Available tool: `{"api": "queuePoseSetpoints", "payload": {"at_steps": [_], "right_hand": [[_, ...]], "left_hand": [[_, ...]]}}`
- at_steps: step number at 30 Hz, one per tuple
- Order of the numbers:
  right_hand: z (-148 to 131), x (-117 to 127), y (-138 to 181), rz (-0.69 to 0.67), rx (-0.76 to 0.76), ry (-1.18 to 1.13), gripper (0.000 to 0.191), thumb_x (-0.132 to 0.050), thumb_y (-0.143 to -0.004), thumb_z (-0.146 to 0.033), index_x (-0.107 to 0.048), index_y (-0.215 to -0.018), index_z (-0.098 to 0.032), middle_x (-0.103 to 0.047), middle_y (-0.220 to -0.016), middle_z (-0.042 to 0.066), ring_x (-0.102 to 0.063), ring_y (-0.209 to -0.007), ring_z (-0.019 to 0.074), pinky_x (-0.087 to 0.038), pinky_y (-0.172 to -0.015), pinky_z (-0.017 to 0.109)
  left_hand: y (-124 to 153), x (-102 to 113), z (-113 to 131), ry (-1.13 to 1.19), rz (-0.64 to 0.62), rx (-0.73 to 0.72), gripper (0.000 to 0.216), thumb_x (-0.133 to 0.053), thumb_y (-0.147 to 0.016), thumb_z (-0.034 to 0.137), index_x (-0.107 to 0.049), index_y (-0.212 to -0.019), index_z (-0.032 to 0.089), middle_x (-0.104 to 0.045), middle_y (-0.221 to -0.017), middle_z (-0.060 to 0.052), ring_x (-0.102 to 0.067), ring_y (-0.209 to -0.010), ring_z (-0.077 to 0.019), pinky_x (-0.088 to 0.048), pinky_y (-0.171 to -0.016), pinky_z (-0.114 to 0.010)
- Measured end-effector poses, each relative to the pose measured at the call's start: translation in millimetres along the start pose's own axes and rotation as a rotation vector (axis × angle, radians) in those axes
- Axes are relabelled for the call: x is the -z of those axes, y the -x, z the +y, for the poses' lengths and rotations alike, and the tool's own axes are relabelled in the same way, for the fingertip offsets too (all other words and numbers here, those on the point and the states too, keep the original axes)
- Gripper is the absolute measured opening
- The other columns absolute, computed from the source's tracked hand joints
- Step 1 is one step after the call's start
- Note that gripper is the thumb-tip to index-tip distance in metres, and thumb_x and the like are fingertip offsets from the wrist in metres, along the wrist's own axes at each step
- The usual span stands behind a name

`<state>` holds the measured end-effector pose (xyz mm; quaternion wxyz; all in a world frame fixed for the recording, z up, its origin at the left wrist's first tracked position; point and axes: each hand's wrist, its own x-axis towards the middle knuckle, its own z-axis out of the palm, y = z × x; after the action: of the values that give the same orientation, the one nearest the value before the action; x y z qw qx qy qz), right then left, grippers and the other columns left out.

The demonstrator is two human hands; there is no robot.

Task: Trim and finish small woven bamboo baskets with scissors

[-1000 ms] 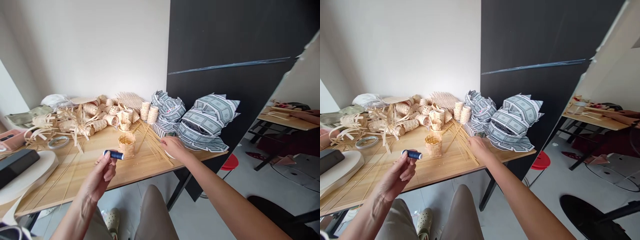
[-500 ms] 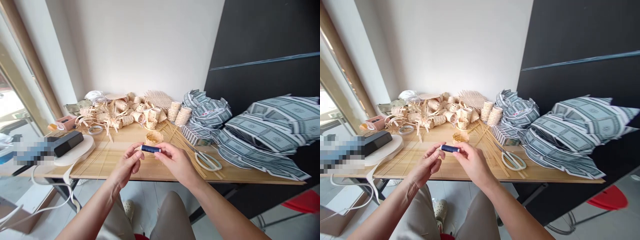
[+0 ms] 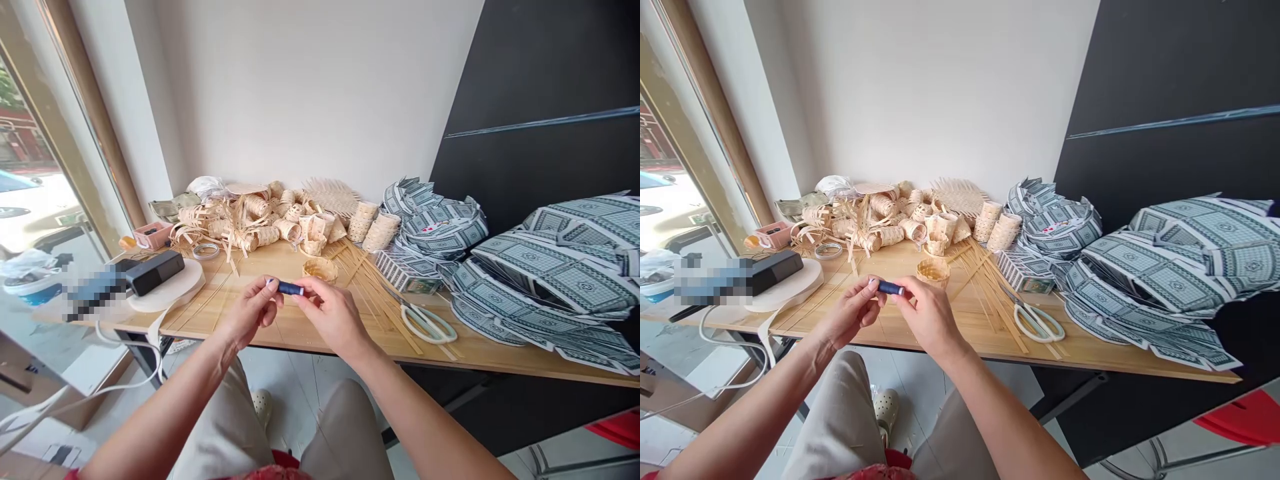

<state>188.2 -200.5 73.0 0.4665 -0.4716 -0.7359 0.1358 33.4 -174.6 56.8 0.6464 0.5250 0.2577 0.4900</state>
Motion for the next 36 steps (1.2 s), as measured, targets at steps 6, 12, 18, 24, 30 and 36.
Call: {"api": "queuePoseSetpoints", "payload": {"at_steps": [6,12,18,24,30,36], "right_hand": [[0,-11,3,-0.007,-0.302,-0.497,0.034,-0.064,-0.07,-0.035,-0.056,-0.1,-0.02,-0.062,-0.11,0.01,-0.059,-0.095,0.0216,-0.047,-0.063,0.028],[-9,-23,13,-0.346,-0.603,-0.889,0.028,-0.067,-0.064,-0.033,-0.06,-0.084,-0.015,-0.064,-0.078,0.004,-0.06,-0.071,0.0133,-0.044,-0.062,0.024],[-5,-15,12,-0.379,-0.54,-0.612,0.019,-0.057,-0.066,-0.034,-0.052,-0.06,-0.017,-0.044,-0.049,-0.006,-0.032,-0.045,0.006,-0.021,-0.044,0.02],[-5,5,16,-0.471,-0.434,-0.32,0.018,-0.05,-0.072,-0.031,-0.051,-0.06,-0.017,-0.045,-0.05,-0.005,-0.034,-0.046,0.0075,-0.021,-0.042,0.019],[-19,9,19,-0.537,-0.496,-0.465,0.027,-0.055,-0.072,-0.042,-0.051,-0.062,-0.017,-0.046,-0.05,-0.004,-0.033,-0.044,0.0066,-0.023,-0.042,0.02],[-44,4,19,-0.615,-0.595,-0.742,0.04,-0.066,-0.067,-0.056,-0.054,-0.065,-0.017,-0.044,-0.047,-0.005,-0.029,-0.039,0.0043,-0.016,-0.04,0.02]], "left_hand": [[-3,4,7,0.153,0.09,-0.051,0.033,-0.069,-0.071,0.041,-0.049,-0.069,0.015,-0.054,-0.059,0.005,-0.032,-0.035,0.0004,-0.018,-0.036,-0.014],[1,-1,6,0.195,0.074,-0.03,0.031,-0.068,-0.073,0.039,-0.049,-0.072,0.016,-0.055,-0.06,0.004,-0.033,-0.034,0.0002,-0.021,-0.036,-0.014],[8,6,9,0.214,0.13,-0.033,0.027,-0.069,-0.072,0.037,-0.052,-0.075,0.016,-0.056,-0.062,0.003,-0.044,-0.041,-0.0029,-0.029,-0.039,-0.014],[31,32,14,0.187,0.289,-0.055,0.022,-0.073,-0.069,0.028,-0.061,-0.082,0.015,-0.059,-0.064,0.0,-0.053,-0.058,-0.0075,-0.041,-0.054,-0.016],[116,92,3,-0.126,-0.06,0.422,0.028,-0.076,-0.063,0.037,-0.068,-0.076,0.014,-0.06,-0.06,-0.002,-0.05,-0.052,-0.008,-0.035,-0.046,-0.017],[241,180,15,-0.252,0.07,0.607,0.02,-0.073,-0.061,0.05,-0.07,-0.072,0.033,-0.066,-0.056,0.01,-0.039,-0.041,-0.0038,-0.021,-0.036,-0.013]]}}
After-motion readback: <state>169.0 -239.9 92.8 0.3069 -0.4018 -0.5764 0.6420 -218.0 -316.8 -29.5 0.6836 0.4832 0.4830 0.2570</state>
